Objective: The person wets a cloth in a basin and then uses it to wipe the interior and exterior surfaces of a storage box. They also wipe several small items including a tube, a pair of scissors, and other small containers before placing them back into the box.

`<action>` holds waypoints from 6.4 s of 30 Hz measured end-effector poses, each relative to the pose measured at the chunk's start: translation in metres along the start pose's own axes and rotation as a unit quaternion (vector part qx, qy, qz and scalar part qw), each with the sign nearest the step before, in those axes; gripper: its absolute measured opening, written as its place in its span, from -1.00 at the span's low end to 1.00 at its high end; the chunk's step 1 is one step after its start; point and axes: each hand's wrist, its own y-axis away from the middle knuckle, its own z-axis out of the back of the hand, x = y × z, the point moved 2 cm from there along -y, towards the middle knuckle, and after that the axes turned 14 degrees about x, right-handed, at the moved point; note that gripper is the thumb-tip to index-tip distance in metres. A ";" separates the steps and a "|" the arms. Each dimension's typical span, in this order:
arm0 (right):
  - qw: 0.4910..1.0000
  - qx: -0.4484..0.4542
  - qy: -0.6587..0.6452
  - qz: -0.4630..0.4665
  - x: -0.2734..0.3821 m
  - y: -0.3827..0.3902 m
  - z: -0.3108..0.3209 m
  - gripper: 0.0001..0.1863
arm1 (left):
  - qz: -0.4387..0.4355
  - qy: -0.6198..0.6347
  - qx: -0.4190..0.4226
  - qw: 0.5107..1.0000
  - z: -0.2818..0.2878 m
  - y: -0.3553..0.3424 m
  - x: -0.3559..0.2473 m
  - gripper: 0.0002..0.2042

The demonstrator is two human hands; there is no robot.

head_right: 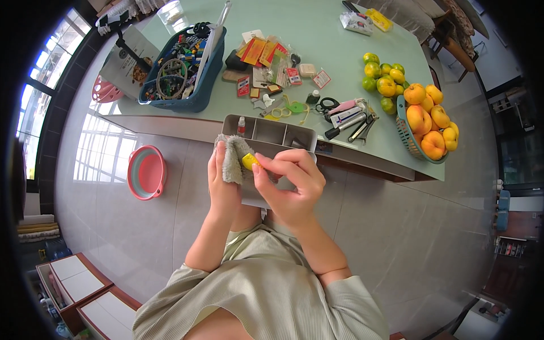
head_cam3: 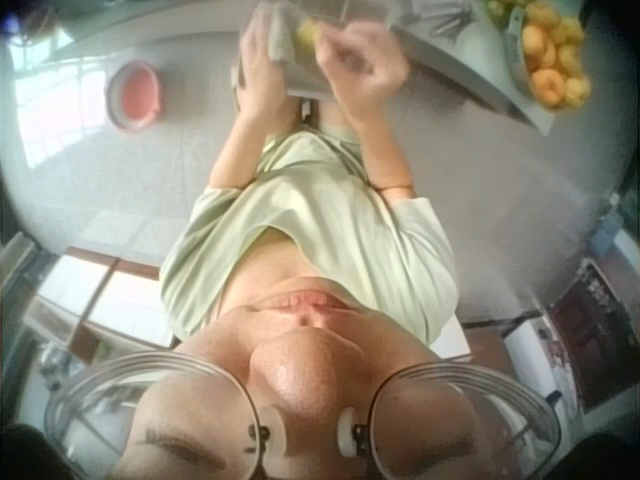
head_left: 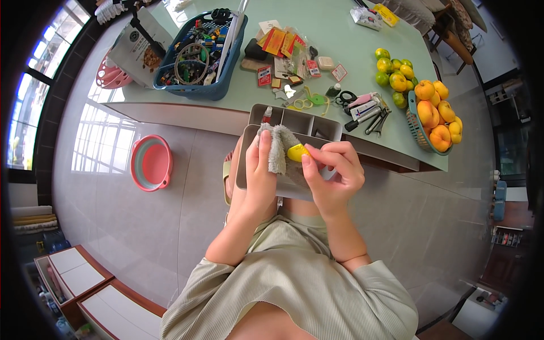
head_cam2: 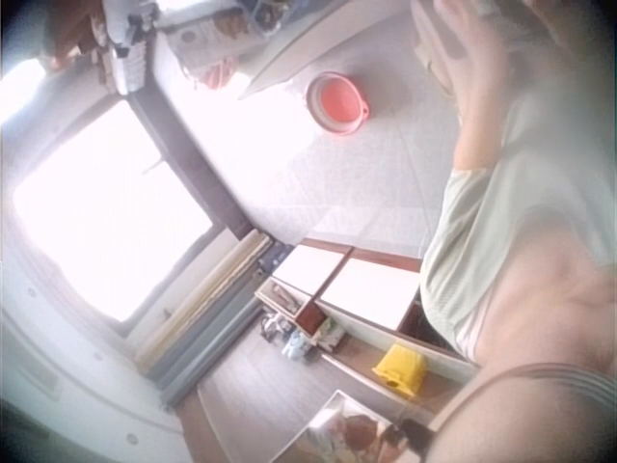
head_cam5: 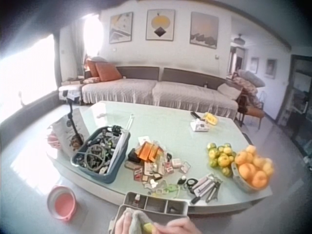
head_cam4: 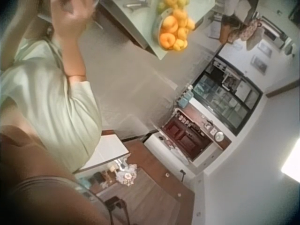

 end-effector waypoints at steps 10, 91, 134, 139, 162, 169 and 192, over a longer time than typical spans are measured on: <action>0.996 -0.008 -0.051 -0.078 -0.014 0.002 -0.009 -0.85 | 0.027 0.082 0.062 0.994 -0.001 -0.005 0.003 -0.91; 0.927 0.114 -0.270 -0.232 -0.072 -0.043 0.048 -0.85 | 0.193 0.164 -0.064 0.965 0.006 -0.020 0.017 -0.56; 0.991 0.015 -0.075 -0.110 -0.010 0.014 0.011 -0.90 | 0.157 0.389 -0.032 0.907 -0.007 0.011 0.006 -0.72; 0.938 -0.012 -0.277 -0.209 -0.019 0.014 0.010 -0.92 | 0.135 0.386 -0.001 0.913 -0.004 0.011 0.007 -0.67; 0.995 0.056 0.075 0.039 -0.008 0.014 -0.005 -0.89 | 0.074 0.230 0.000 0.970 -0.007 0.015 0.015 -0.67; 0.985 -0.017 -0.111 -0.129 -0.017 0.020 -0.007 -0.92 | 0.135 0.326 -0.103 0.930 -0.022 0.011 0.000 -0.68; 0.994 0.067 0.054 0.061 -0.015 0.011 0.008 -0.88 | -0.041 -0.071 -0.042 0.996 -0.002 0.003 0.009 -0.64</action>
